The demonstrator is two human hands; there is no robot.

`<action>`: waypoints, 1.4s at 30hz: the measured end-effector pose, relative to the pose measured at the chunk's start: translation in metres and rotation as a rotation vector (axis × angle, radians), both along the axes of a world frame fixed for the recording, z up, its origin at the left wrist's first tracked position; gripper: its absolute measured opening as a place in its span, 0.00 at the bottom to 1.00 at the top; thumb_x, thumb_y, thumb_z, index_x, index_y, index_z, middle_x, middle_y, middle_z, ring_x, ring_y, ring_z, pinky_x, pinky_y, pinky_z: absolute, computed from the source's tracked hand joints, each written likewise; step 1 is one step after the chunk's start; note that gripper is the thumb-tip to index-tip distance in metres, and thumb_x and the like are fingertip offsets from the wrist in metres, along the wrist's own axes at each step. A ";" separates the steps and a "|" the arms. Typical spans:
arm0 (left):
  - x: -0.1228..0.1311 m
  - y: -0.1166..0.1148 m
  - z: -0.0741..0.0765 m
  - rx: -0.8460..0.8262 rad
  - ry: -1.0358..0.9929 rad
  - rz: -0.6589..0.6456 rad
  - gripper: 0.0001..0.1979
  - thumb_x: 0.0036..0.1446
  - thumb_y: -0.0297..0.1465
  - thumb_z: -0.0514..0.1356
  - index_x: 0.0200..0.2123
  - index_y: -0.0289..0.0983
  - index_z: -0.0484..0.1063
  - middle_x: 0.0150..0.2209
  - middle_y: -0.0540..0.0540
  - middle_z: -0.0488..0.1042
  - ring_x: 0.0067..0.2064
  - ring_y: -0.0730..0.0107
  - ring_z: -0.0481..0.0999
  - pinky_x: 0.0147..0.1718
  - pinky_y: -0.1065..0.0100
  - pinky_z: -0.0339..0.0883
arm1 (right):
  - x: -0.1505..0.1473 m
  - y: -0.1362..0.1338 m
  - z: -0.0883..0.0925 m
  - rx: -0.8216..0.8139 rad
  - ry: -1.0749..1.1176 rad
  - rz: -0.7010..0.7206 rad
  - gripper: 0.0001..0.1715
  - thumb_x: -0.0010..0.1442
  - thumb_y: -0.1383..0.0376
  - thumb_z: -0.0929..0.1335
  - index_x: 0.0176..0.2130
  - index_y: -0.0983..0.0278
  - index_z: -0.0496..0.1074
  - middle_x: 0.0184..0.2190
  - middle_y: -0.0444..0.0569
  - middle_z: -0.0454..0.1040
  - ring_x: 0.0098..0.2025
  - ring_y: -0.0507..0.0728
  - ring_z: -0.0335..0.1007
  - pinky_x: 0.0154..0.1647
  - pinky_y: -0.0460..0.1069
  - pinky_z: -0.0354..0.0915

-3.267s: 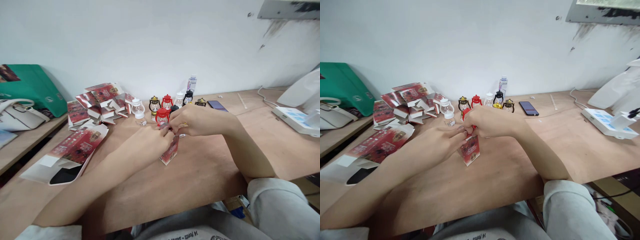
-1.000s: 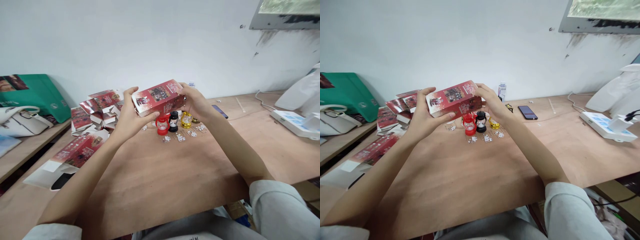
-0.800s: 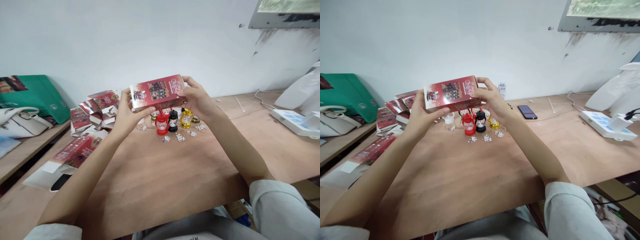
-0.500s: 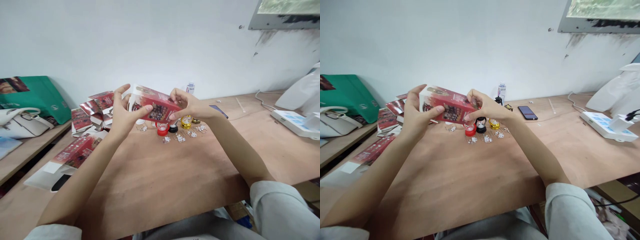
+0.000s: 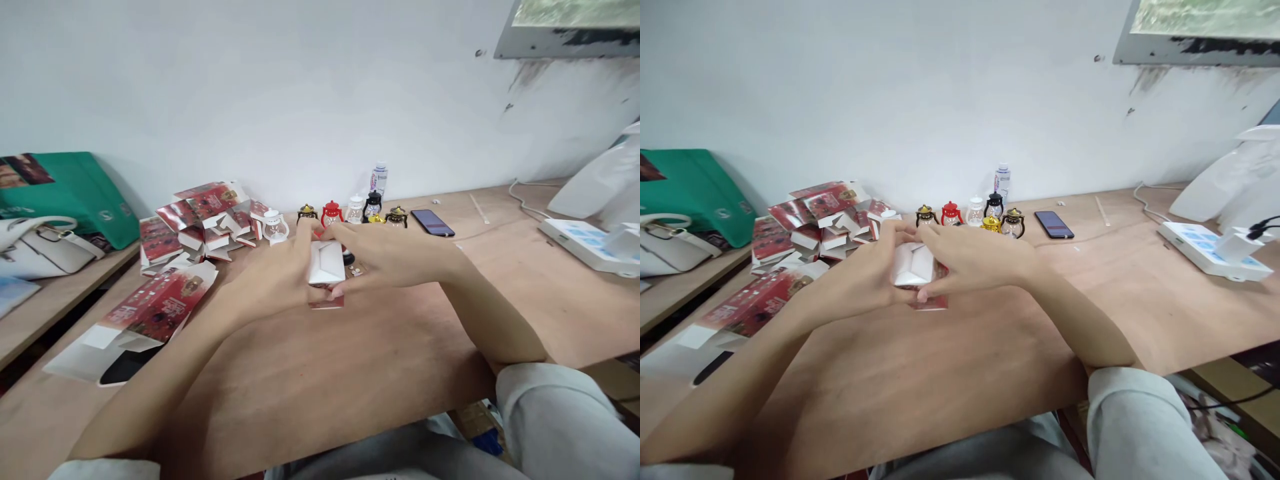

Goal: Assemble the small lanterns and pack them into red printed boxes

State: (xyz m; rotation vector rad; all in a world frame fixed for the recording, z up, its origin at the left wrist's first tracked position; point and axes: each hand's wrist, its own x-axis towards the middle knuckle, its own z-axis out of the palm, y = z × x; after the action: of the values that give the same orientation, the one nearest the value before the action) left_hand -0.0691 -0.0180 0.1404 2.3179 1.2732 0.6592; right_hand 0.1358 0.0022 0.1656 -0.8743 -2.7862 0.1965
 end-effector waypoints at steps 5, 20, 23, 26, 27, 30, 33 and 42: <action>-0.005 0.003 0.005 -0.023 -0.006 -0.088 0.30 0.44 0.43 0.67 0.47 0.41 0.57 0.49 0.38 0.71 0.50 0.51 0.73 0.42 0.58 0.70 | -0.007 0.000 -0.005 -0.034 -0.191 -0.039 0.31 0.55 0.48 0.66 0.48 0.68 0.63 0.36 0.54 0.72 0.32 0.59 0.68 0.28 0.49 0.58; -0.005 0.050 -0.021 -0.716 -0.268 -0.115 0.22 0.46 0.40 0.67 0.42 0.36 0.69 0.44 0.45 0.73 0.44 0.65 0.74 0.39 0.67 0.68 | -0.004 0.005 -0.010 -0.126 -0.166 0.019 0.19 0.51 0.56 0.71 0.38 0.66 0.69 0.30 0.49 0.72 0.31 0.57 0.67 0.31 0.49 0.58; -0.002 0.047 -0.020 -0.734 -0.295 -0.096 0.19 0.45 0.39 0.67 0.39 0.37 0.70 0.43 0.46 0.73 0.42 0.67 0.74 0.36 0.68 0.68 | -0.003 0.005 -0.010 -0.125 -0.182 0.023 0.19 0.51 0.55 0.71 0.38 0.65 0.69 0.28 0.48 0.71 0.30 0.56 0.66 0.30 0.49 0.57; 0.000 0.044 -0.017 -0.732 -0.295 -0.086 0.19 0.43 0.38 0.68 0.38 0.37 0.71 0.42 0.46 0.73 0.41 0.67 0.73 0.36 0.68 0.68 | -0.004 0.004 -0.010 -0.115 -0.171 0.020 0.19 0.52 0.55 0.70 0.38 0.65 0.69 0.28 0.48 0.71 0.29 0.55 0.66 0.28 0.49 0.56; 0.001 0.044 -0.017 -0.728 -0.287 -0.082 0.18 0.43 0.37 0.68 0.38 0.37 0.71 0.42 0.47 0.73 0.41 0.67 0.73 0.36 0.68 0.67 | -0.004 0.003 -0.009 -0.114 -0.169 0.017 0.19 0.52 0.54 0.70 0.38 0.65 0.69 0.28 0.48 0.71 0.28 0.55 0.65 0.28 0.49 0.56; 0.001 0.046 -0.019 -0.700 -0.284 -0.072 0.17 0.42 0.34 0.67 0.37 0.36 0.70 0.41 0.47 0.73 0.42 0.67 0.73 0.36 0.68 0.67 | -0.006 0.003 -0.007 -0.114 -0.196 -0.002 0.19 0.53 0.54 0.70 0.38 0.66 0.69 0.30 0.49 0.71 0.29 0.55 0.65 0.28 0.48 0.55; 0.000 0.050 -0.024 -0.707 -0.306 -0.092 0.17 0.43 0.34 0.67 0.37 0.36 0.70 0.41 0.47 0.72 0.41 0.68 0.72 0.36 0.69 0.67 | -0.005 0.006 -0.007 -0.127 -0.217 -0.011 0.20 0.52 0.53 0.70 0.37 0.66 0.69 0.32 0.50 0.72 0.30 0.55 0.65 0.29 0.49 0.56; -0.008 0.058 -0.032 -0.676 -0.233 -0.220 0.26 0.49 0.46 0.64 0.47 0.37 0.68 0.48 0.44 0.71 0.48 0.63 0.71 0.43 0.66 0.68 | -0.002 0.012 -0.009 -0.129 -0.264 -0.021 0.20 0.53 0.51 0.68 0.34 0.66 0.66 0.31 0.50 0.70 0.30 0.56 0.65 0.29 0.49 0.56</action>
State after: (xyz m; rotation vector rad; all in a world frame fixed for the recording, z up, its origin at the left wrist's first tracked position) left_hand -0.0768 0.0401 0.1087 1.7284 0.9271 0.3370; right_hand 0.1339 0.0142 0.1563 -1.0280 -3.0337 0.2786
